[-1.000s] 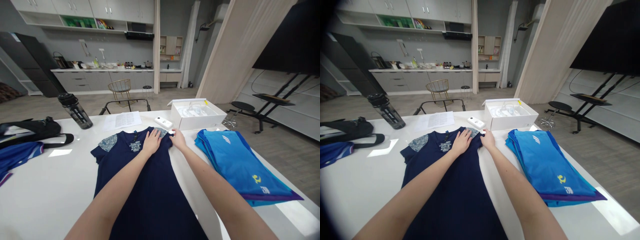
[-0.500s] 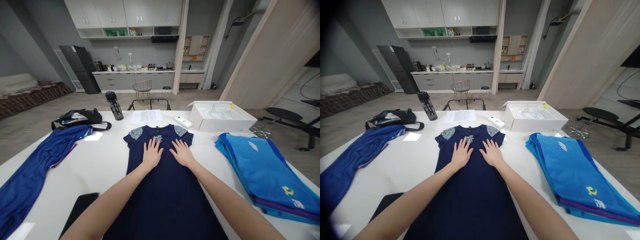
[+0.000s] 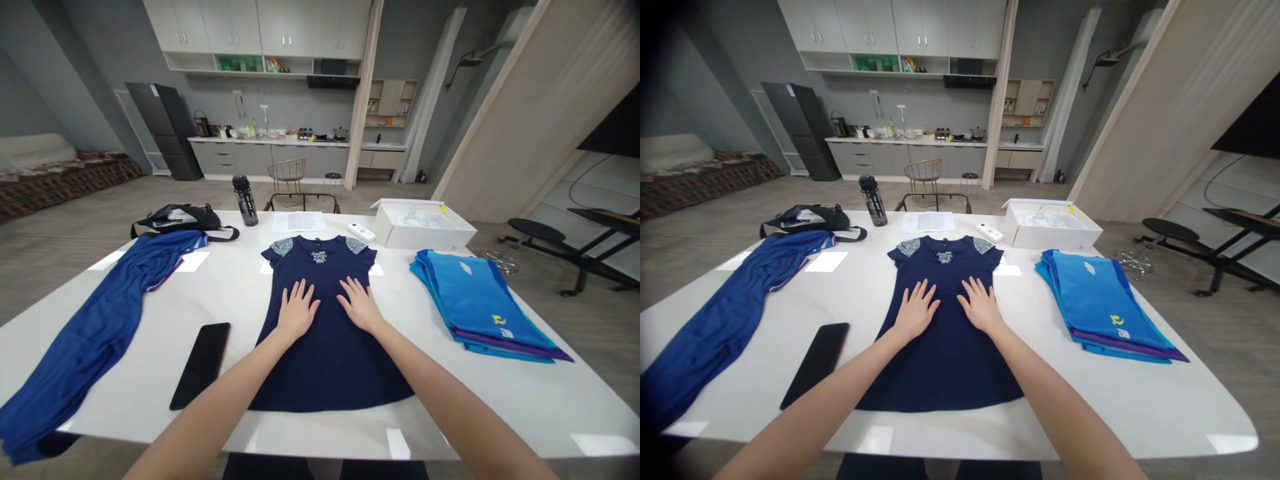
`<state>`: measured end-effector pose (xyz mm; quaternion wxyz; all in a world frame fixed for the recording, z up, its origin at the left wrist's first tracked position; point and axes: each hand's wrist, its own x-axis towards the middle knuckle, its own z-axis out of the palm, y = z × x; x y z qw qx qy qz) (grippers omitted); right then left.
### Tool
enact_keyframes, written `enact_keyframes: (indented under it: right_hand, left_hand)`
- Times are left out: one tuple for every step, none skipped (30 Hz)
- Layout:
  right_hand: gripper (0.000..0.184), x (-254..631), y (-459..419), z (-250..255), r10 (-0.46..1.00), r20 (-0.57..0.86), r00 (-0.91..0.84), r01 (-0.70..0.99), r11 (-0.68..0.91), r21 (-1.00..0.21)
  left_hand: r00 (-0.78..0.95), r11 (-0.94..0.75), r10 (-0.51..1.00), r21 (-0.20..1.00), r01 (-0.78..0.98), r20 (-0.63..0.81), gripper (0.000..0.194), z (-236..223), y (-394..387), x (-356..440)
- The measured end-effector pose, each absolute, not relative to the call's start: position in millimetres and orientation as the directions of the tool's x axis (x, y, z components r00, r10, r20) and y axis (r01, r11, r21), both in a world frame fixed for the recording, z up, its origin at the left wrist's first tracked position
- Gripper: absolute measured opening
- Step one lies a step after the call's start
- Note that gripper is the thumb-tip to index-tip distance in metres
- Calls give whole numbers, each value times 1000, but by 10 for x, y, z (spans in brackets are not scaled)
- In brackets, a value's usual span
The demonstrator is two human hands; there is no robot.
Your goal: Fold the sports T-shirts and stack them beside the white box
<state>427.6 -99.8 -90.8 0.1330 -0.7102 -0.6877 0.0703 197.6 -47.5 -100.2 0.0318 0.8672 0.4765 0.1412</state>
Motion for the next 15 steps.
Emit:
enact_keyframes:
  right_hand:
    - [65, 4223, -1171, -944, 998, 59, 37, 962, -20, -271]
    - [65, 4182, -1330, -979, 998, 45, 35, 968, -23, -250]
    - [65, 4150, -1470, -1007, 998, 40, 38, 973, -28, -228]
    - [66, 4127, -1586, -1025, 998, 42, 45, 977, -36, -210]
    - [67, 4110, -1677, -1032, 998, 45, 54, 979, -44, -197]
    - [67, 4095, -1747, -1028, 997, 45, 62, 981, -53, -188]
    - [67, 4082, -1800, -1013, 997, 42, 69, 982, -60, -181]
    - [67, 4066, -1843, -990, 997, 36, 73, 982, -65, -177]
    - [66, 4048, -1883, -963, 997, 28, 78, 982, -72, -173]
    - [66, 4024, -1927, -934, 996, 20, 87, 982, -82, -170]
    - [66, 3995, -1981, -906, 995, 17, 95, 982, -90, -168]
    - [66, 3961, -2048, -882, 995, 20, 95, 982, -91, -167]
    - [67, 3922, -2126, -863, 996, 27, 82, 983, -77, -169]
    - [67, 3879, -2215, -850, 998, 35, 56, 983, -49, -174]
    - [67, 3837, -2309, -842, 999, 40, 17, 983, -9, -183]
  left_hand:
    - [502, -536, 842, 193, 822, 200, 61, -1031, -643, 1894]
    - [502, -532, 845, 196, 824, 185, 62, -1058, -793, 1809]
    - [505, -533, 845, 199, 823, 174, 63, -1081, -921, 1724]
    - [509, -534, 845, 202, 821, 165, 64, -1098, -1027, 1645]
    - [512, -536, 844, 204, 819, 159, 64, -1106, -1111, 1574]
    - [514, -537, 843, 206, 818, 156, 64, -1106, -1178, 1514]
    - [517, -539, 842, 207, 817, 154, 64, -1099, -1230, 1468]
    - [516, -538, 843, 207, 817, 152, 64, -1086, -1273, 1433]
    - [513, -534, 846, 206, 820, 149, 63, -1070, -1310, 1408]
    - [509, -529, 848, 205, 823, 146, 63, -1054, -1347, 1392]
    - [505, -525, 851, 205, 826, 141, 63, -1038, -1387, 1380]
    - [505, -522, 853, 205, 828, 134, 63, -1025, -1430, 1371]
    - [508, -523, 852, 205, 827, 128, 63, -1014, -1479, 1362]
    - [515, -529, 849, 206, 823, 122, 63, -1005, -1532, 1351]
    - [526, -539, 843, 207, 817, 117, 63, -999, -1589, 1338]
